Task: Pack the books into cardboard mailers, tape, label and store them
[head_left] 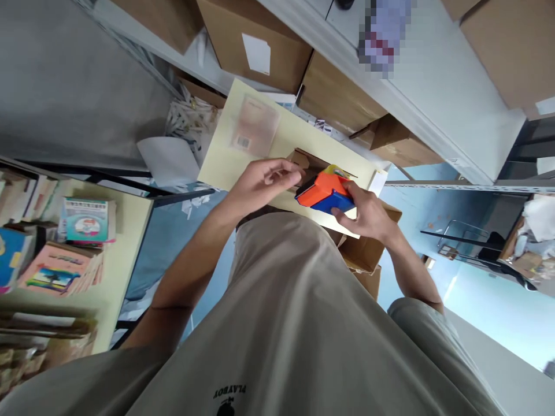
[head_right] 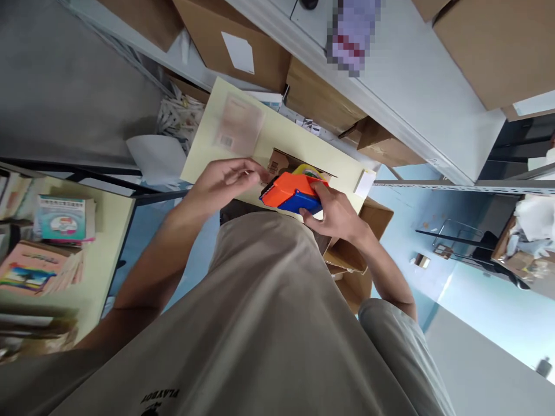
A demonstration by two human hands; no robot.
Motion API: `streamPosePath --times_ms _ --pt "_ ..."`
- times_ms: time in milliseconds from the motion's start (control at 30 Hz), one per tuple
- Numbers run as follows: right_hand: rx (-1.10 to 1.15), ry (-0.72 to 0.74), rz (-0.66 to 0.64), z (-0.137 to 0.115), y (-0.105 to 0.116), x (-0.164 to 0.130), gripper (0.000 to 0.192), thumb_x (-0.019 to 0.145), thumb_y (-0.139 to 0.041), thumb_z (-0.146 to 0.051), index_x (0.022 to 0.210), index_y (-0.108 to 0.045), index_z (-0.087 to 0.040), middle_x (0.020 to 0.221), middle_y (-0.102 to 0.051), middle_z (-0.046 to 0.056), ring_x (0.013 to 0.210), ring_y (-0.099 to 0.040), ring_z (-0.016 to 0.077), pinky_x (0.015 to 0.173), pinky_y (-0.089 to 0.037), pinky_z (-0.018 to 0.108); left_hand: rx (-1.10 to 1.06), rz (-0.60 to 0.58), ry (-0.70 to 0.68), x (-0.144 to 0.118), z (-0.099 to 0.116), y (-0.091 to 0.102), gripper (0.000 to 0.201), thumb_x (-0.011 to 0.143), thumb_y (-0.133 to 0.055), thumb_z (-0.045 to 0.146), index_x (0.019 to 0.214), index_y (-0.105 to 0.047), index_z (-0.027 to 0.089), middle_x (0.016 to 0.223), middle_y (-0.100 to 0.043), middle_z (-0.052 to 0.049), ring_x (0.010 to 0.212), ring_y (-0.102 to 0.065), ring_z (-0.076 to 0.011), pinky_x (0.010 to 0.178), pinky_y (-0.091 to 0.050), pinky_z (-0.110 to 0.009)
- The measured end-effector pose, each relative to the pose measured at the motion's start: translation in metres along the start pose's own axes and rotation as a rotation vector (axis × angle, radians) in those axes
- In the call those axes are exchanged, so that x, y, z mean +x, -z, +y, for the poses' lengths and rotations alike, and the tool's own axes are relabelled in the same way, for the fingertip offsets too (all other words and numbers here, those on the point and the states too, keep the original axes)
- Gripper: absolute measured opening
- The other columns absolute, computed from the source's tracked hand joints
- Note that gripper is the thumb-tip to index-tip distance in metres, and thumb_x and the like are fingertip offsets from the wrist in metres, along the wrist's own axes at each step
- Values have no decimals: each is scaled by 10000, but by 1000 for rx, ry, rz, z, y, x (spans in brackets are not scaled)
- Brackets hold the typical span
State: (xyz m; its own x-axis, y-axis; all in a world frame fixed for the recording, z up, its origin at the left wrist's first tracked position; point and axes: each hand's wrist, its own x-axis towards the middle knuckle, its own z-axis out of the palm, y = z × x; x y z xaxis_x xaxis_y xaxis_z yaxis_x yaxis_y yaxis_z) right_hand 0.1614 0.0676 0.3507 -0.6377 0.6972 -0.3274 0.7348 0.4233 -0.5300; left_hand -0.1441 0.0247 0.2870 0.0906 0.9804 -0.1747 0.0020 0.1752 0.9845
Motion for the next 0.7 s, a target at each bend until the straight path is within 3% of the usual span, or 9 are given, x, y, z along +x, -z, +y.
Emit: streamPosePath --times_ms 100,267,467,567,700 --pt "10 -66 -109 -12 19 18 755 1083 -596 -920 1347 -722 -224 1024 -799 100 821 -715 288 785 -577 430 -191 57 164 12 -23 -13 484 916 -974 656 960 -861 187 1003 -868 -85 1030 -816 -264 956 -662 -370" --pt "3 -228 -288 -27 49 43 789 1008 -635 -1006 1075 -758 -230 894 -784 68 816 -722 262 706 -479 355 -350 208 270 14 -55 -31 365 868 -1011 508 865 -838 186 946 -869 -76 972 -815 -229 934 -664 -346" --pt "-10 -541 -470 -43 111 55 769 944 -718 -1019 907 -750 -252 736 -764 56 661 -724 248 597 -469 358 -391 375 329 31 -101 -7 398 890 -1026 478 771 -766 200 717 -732 -10 721 -695 -154 705 -576 -271" --pt "-56 -573 -486 -51 116 69 753 949 -724 -1009 881 -759 -260 698 -751 61 652 -732 261 584 -477 369 -441 361 340 45 -127 -2 404 911 -1011 445 736 -741 201 671 -665 14 642 -595 -117 631 -485 -253" --pt "-122 -589 -494 -60 101 90 748 965 -717 -996 901 -775 -252 680 -749 62 667 -747 262 602 -490 365 -497 359 374 54 -153 -8 425 900 -1023 463 728 -736 200 665 -650 18 656 -574 -114 639 -452 -253"
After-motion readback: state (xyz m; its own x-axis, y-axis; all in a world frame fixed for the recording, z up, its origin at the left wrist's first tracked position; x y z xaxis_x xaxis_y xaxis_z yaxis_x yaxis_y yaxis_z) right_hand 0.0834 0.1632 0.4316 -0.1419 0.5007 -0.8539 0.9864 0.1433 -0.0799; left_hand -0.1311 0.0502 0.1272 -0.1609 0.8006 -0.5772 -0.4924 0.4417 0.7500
